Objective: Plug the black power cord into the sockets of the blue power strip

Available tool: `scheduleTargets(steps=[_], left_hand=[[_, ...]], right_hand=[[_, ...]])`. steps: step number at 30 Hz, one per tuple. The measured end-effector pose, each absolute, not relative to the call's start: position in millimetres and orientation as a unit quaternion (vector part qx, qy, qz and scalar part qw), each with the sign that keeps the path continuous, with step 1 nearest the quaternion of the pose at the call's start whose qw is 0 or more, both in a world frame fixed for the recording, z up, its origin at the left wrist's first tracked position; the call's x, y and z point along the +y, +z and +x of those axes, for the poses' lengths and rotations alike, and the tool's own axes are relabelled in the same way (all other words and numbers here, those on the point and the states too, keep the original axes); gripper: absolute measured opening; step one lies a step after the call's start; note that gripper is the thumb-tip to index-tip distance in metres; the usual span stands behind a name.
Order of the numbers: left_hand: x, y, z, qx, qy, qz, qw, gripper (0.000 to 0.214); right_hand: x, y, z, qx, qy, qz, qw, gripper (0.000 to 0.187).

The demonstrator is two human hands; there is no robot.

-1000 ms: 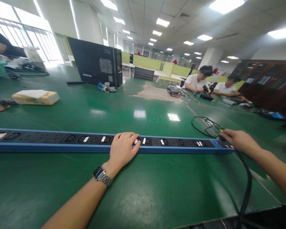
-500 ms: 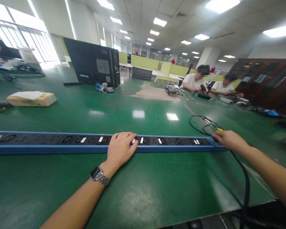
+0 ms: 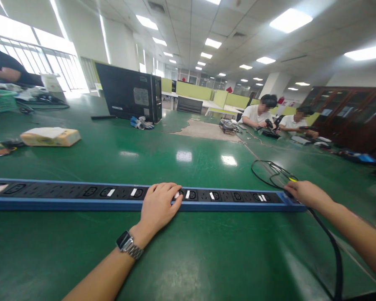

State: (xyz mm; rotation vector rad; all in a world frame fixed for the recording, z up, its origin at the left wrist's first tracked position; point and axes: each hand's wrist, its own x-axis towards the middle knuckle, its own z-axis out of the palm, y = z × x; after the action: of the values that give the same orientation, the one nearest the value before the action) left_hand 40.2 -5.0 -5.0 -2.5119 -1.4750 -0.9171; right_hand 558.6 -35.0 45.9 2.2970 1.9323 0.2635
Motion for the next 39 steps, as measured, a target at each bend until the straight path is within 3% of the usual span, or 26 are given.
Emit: scheduleTargets(steps=[10, 17, 39], left_hand=[[-4.0, -5.0, 39.2, -0.481, -0.299, -0.823, 0.043, 0.029], [-3.3, -4.0, 40.0, -0.486, -0.289, -0.824, 0.043, 0.030], [-3.5, -5.0, 39.2, -0.478, -0.312, -0.820, 0.043, 0.029]], right_hand=[[-38.4, 49.9, 550.5, 0.638, 0.056, 0.765, 0.071, 0.038], [-35.4, 50.0, 538.9, 0.649, 0.066, 0.747, 0.129, 0.036], [-41.1, 46.7, 537.3, 0.631, 0.066, 0.766, 0.099, 0.034]])
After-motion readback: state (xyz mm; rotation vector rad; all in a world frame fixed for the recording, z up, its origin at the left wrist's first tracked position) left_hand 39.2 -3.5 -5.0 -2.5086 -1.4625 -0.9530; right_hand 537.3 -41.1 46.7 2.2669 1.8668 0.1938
